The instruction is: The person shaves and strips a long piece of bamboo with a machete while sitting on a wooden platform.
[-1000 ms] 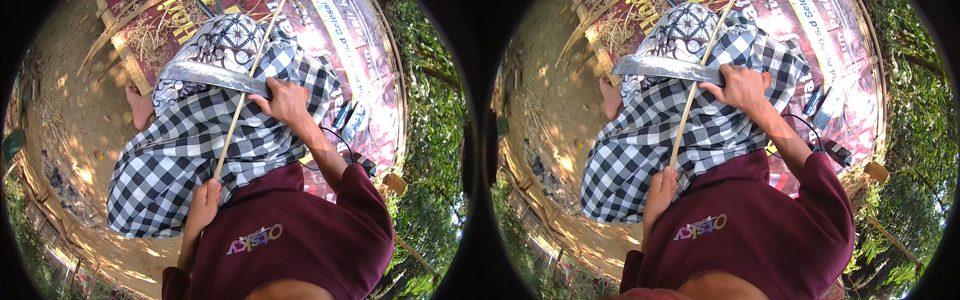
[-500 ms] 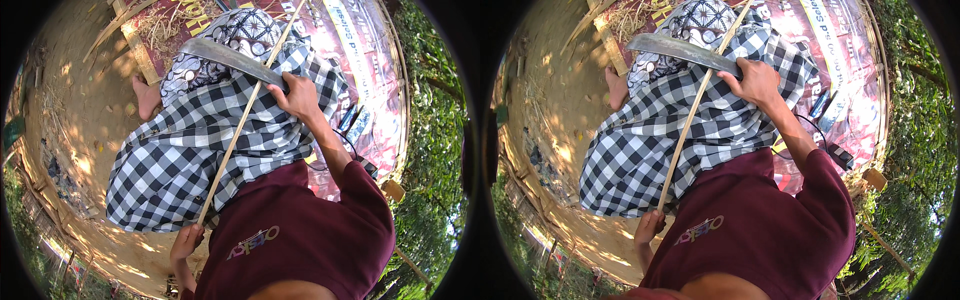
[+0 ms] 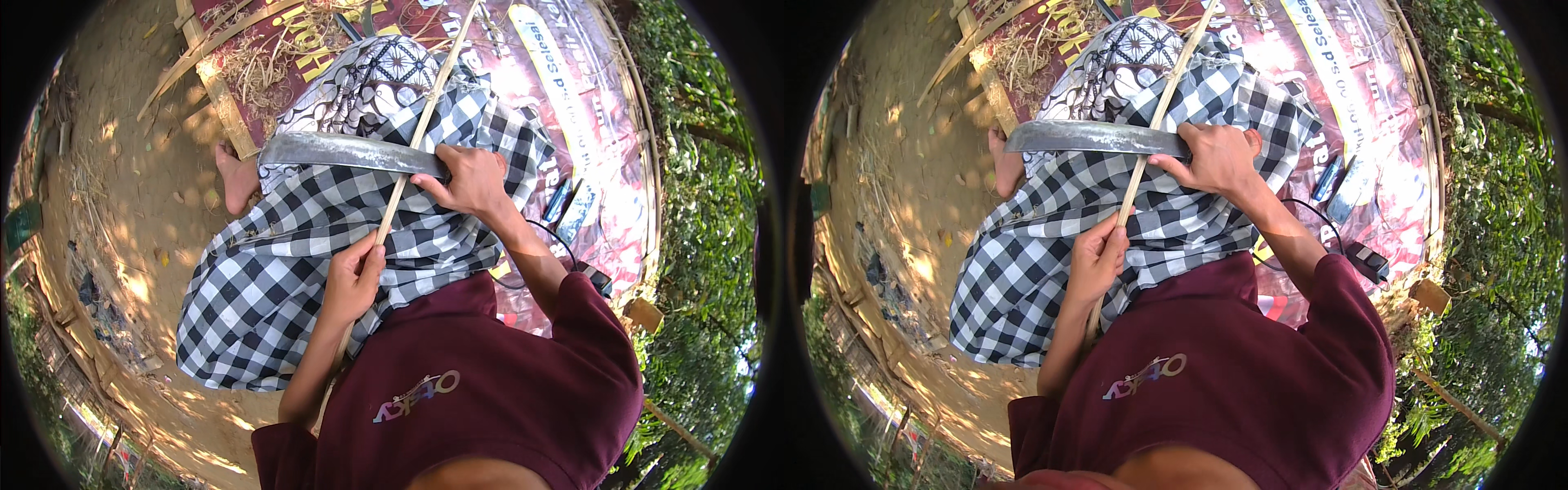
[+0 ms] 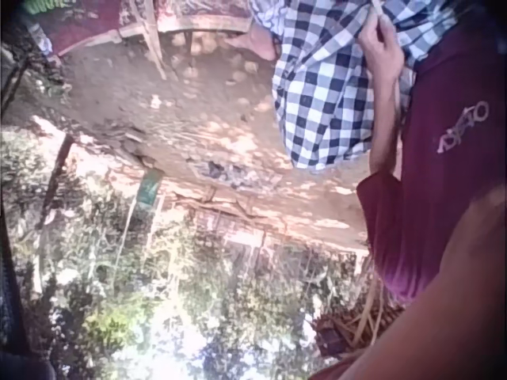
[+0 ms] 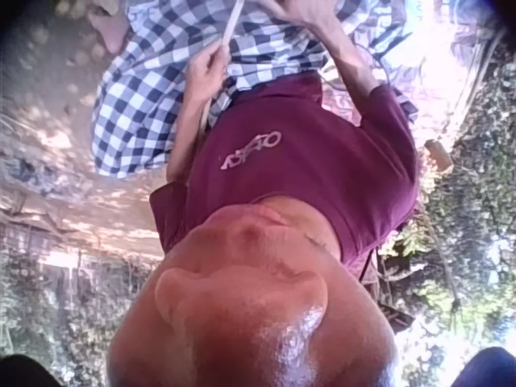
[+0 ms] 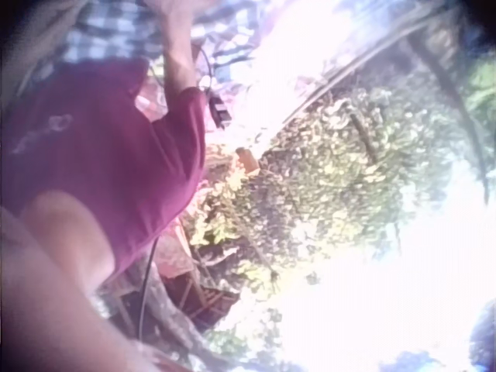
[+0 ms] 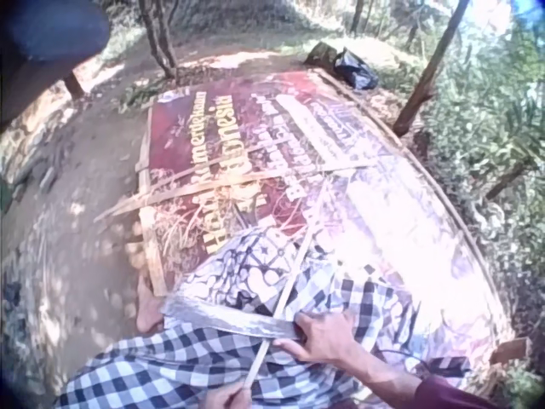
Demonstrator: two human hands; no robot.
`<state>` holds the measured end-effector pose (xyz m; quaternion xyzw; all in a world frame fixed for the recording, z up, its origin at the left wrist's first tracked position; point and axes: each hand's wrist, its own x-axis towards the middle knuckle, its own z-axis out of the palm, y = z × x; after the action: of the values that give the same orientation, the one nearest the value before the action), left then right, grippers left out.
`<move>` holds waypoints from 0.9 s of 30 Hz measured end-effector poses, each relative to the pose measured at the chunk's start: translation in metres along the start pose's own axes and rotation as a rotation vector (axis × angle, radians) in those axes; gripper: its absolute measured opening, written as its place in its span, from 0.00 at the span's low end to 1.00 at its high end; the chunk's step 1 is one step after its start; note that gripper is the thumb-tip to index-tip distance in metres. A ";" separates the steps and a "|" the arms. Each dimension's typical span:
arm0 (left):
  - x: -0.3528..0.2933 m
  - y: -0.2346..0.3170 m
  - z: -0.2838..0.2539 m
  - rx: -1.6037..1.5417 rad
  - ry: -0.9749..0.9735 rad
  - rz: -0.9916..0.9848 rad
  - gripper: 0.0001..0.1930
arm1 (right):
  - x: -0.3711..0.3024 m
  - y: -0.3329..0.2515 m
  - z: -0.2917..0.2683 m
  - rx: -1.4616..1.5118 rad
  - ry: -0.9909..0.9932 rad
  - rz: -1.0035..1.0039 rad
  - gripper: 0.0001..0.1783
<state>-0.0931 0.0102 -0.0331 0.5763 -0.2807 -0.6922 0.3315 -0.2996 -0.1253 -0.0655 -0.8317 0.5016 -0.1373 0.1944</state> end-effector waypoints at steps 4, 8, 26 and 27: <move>0.039 0.005 0.020 0.160 0.083 0.161 0.18 | -0.002 0.000 0.005 0.049 -0.020 -0.033 0.35; 0.069 0.007 0.032 -0.260 0.021 -0.060 0.13 | 0.000 0.005 0.007 0.054 -0.019 0.010 0.33; 0.104 0.014 0.042 -0.343 0.110 -0.110 0.12 | -0.003 0.007 0.013 0.029 -0.054 -0.031 0.36; 0.102 0.012 0.042 -0.350 0.104 -0.113 0.12 | -0.003 0.008 0.015 0.025 -0.046 -0.035 0.36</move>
<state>-0.1444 -0.0772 -0.0785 0.5596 -0.1056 -0.7175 0.4012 -0.3012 -0.1229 -0.0824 -0.8407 0.4808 -0.1278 0.2137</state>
